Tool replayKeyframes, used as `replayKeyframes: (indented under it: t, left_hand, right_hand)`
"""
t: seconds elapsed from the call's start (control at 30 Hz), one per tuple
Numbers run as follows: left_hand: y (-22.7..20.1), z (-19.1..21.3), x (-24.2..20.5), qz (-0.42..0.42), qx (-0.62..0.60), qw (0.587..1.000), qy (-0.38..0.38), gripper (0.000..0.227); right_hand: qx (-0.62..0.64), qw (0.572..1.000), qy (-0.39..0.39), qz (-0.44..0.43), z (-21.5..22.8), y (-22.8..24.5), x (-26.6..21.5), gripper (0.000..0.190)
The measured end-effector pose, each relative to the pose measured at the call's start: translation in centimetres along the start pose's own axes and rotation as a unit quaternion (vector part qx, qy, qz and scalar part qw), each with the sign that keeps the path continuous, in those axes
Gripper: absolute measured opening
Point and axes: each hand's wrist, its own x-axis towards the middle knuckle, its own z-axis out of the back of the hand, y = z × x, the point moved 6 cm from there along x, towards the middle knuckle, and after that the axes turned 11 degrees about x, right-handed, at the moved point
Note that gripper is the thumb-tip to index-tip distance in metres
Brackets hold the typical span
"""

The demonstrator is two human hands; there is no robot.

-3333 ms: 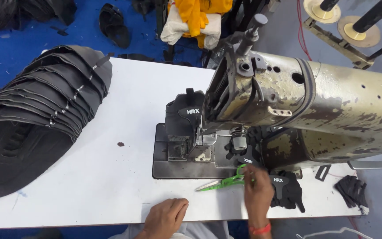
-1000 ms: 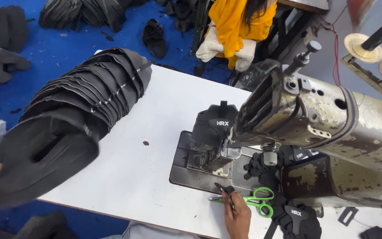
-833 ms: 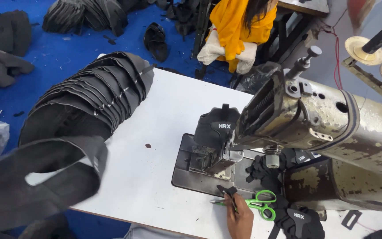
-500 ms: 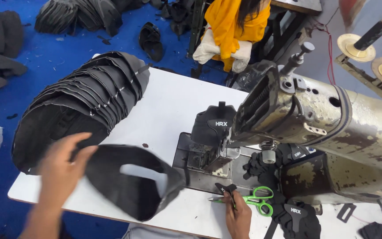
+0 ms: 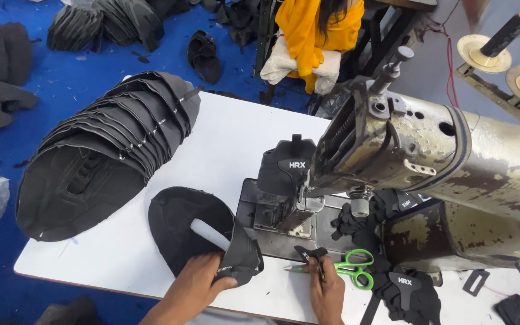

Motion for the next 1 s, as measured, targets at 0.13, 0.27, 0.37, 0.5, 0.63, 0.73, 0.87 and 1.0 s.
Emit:
replayKeyframes:
  t: [0.13,0.27,0.37,0.5,0.63,0.73,0.87,1.0]
  left_hand:
    - [0.1,1.1,-0.5,-0.029,-0.002,0.999,0.046,0.053]
    - [-5.8,9.1,-2.8,-0.129,-0.013,0.99,0.06,0.047]
    - [-10.5,12.3,-3.5,-0.192,-0.022,0.966,0.171,0.039]
    - [-15.5,13.8,-3.6,-0.373,-0.016,0.913,0.164,0.038]
    - [-18.6,14.6,-3.0,-0.347,-0.042,0.921,0.171,0.038]
    - [-18.2,14.1,-2.2,-0.357,-0.054,0.932,0.027,0.05]
    - [-17.9,13.5,0.0,-0.31,-0.045,0.949,0.024,0.058]
    - [-16.5,11.4,2.2,-0.226,-0.086,0.961,0.13,0.056]
  right_hand:
    - [0.157,0.981,0.034,-0.106,0.0,-4.4,0.3,0.019]
    - [0.249,0.948,0.103,-0.168,3.5,0.3,-0.4,0.018]
    - [0.384,0.869,0.283,0.132,5.8,11.0,-1.2,0.021]
    - [0.311,0.817,0.45,0.181,7.9,17.3,-0.8,0.022]
    - [0.268,0.865,0.394,0.158,11.3,14.2,0.4,0.019]
    - [0.347,0.909,0.215,0.083,13.0,12.2,0.2,0.017]
    - [0.352,0.916,0.177,0.082,12.0,11.6,0.5,0.013]
    - [0.278,0.952,0.129,-0.002,10.9,13.0,1.3,0.013]
